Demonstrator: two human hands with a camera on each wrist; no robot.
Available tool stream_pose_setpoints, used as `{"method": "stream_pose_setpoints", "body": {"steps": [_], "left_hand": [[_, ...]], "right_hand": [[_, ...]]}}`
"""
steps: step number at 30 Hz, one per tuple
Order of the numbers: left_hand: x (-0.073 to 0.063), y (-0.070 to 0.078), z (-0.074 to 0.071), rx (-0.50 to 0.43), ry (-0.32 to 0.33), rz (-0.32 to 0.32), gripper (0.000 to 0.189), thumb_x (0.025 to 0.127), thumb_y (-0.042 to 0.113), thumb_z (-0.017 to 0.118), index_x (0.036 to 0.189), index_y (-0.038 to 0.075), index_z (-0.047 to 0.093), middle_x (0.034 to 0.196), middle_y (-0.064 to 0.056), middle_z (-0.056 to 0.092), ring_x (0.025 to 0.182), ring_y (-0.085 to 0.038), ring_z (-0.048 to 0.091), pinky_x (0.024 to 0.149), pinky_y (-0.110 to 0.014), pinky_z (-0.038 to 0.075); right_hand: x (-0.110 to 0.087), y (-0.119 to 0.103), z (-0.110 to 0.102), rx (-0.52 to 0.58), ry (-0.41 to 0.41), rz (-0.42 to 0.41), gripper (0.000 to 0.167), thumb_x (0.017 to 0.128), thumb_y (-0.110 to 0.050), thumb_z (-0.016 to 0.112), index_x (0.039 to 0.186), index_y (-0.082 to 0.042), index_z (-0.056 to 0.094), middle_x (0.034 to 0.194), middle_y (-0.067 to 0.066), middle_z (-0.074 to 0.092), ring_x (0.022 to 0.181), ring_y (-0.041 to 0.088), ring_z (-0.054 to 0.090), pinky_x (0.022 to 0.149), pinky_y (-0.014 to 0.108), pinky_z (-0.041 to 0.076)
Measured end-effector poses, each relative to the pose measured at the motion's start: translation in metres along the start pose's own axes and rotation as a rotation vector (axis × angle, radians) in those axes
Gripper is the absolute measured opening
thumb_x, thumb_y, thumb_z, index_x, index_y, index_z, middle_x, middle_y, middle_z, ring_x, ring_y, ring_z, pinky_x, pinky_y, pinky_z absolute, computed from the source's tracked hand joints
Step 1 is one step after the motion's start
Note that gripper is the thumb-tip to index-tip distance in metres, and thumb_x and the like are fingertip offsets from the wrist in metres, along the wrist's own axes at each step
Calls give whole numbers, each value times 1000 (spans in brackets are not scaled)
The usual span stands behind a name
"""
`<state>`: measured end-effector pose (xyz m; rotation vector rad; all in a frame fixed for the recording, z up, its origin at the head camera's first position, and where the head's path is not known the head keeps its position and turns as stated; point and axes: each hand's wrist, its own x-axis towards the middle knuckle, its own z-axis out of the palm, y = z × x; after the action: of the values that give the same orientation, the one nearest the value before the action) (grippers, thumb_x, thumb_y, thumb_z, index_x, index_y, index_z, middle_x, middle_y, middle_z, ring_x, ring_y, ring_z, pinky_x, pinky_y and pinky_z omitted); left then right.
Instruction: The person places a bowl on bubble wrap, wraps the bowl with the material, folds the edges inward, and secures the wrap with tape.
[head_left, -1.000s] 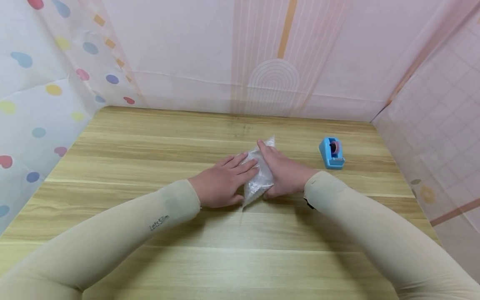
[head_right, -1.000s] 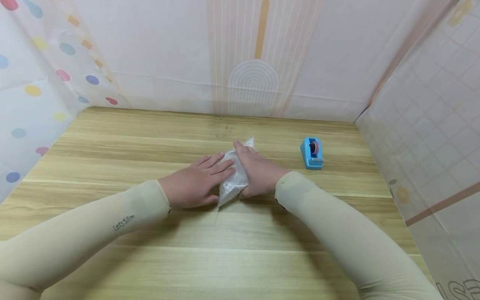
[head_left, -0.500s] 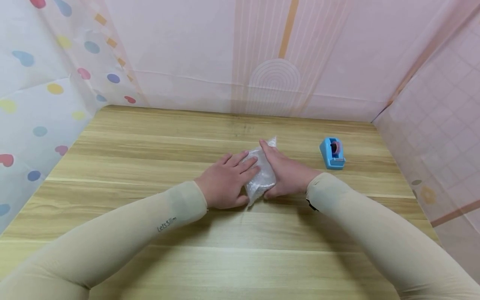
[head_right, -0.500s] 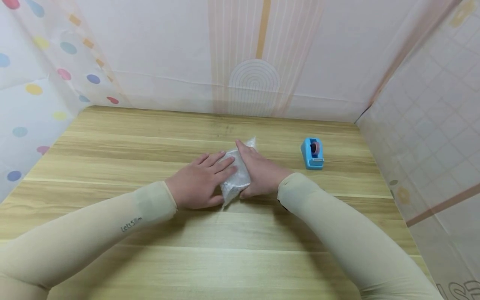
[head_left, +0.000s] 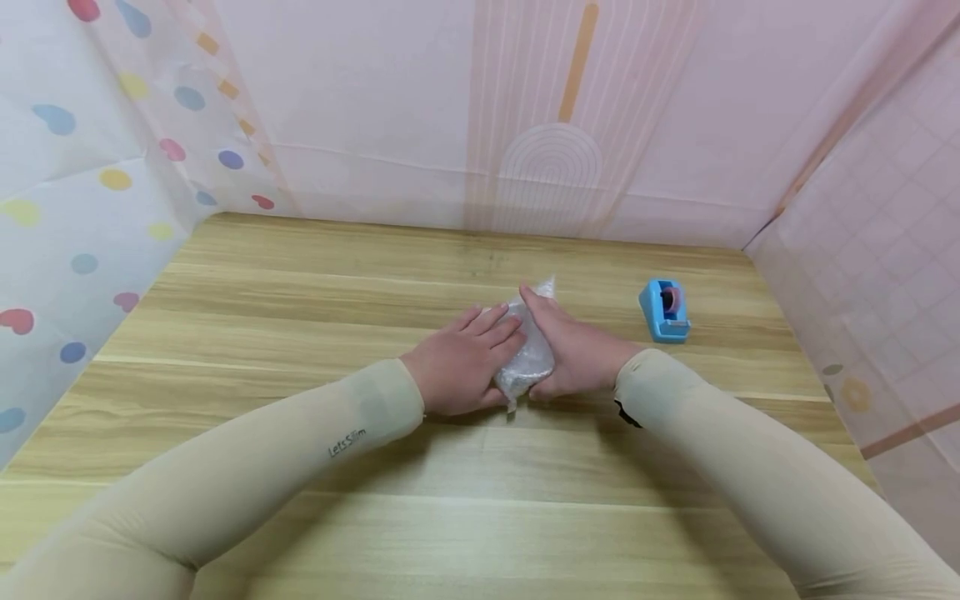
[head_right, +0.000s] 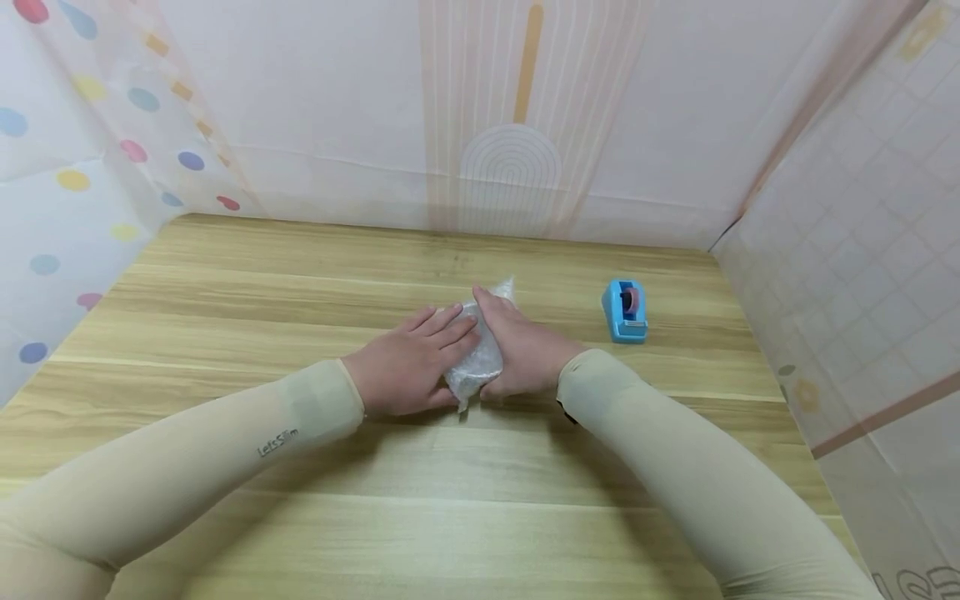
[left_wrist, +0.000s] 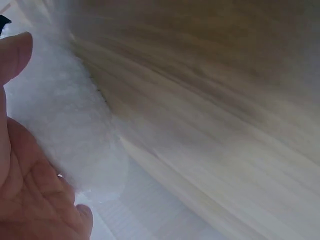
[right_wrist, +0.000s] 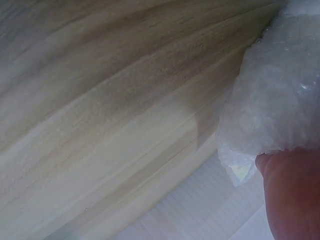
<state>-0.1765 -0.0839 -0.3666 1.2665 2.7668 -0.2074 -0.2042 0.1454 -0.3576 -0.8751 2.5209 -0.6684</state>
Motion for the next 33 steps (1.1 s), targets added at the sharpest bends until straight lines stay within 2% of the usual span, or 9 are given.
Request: {"method": "stream_pose_setpoints", "body": {"steps": [8, 12, 19, 24, 27, 33], "left_hand": [[-1, 1, 0, -15, -2, -20, 97, 99, 75, 49, 168, 11, 27, 177, -10, 21, 165, -33, 13, 133, -56, 18], [-1, 3, -2, 5, 0, -41, 96, 99, 76, 48, 168, 12, 29, 176, -9, 22, 165, -32, 15, 132, -57, 21], [0, 5, -2, -5, -3, -57, 96, 98, 77, 47, 167, 12, 30, 176, -9, 24, 165, -32, 15, 131, -58, 22], [1, 5, -3, -35, -27, -64, 97, 98, 77, 47, 168, 13, 27, 177, -8, 20, 166, -32, 11, 132, -58, 20], [1, 4, -3, -47, -35, -61, 98, 98, 77, 48, 168, 13, 26, 177, -9, 19, 166, -32, 10, 133, -57, 18], [1, 4, -3, -65, -48, -60, 98, 98, 76, 49, 169, 12, 25, 178, -9, 17, 166, -32, 8, 134, -53, 14]], "right_hand": [[0, 1, -1, 35, 0, 22, 142, 76, -30, 95, 170, -21, -11, 178, 10, 4, 150, 32, 41, 123, 50, 40], [0, 1, -1, 23, -4, 23, 140, 76, -29, 94, 170, -20, -10, 179, 9, 2, 152, 32, 38, 124, 50, 38], [0, 1, -1, 11, -1, 30, 139, 78, -29, 94, 170, -20, -9, 179, 9, 4, 149, 32, 42, 123, 50, 40], [0, 1, 0, -6, 9, 21, 138, 78, -30, 94, 170, -19, -8, 179, 8, 3, 154, 32, 37, 125, 50, 37], [-1, 1, 0, -14, 17, 15, 137, 78, -31, 94, 170, -15, -6, 179, 8, 1, 159, 31, 29, 127, 50, 34], [-3, 3, 0, -26, 16, 30, 138, 78, -35, 94, 169, -10, -7, 179, 10, -5, 166, 30, 3, 131, 51, 25]]}}
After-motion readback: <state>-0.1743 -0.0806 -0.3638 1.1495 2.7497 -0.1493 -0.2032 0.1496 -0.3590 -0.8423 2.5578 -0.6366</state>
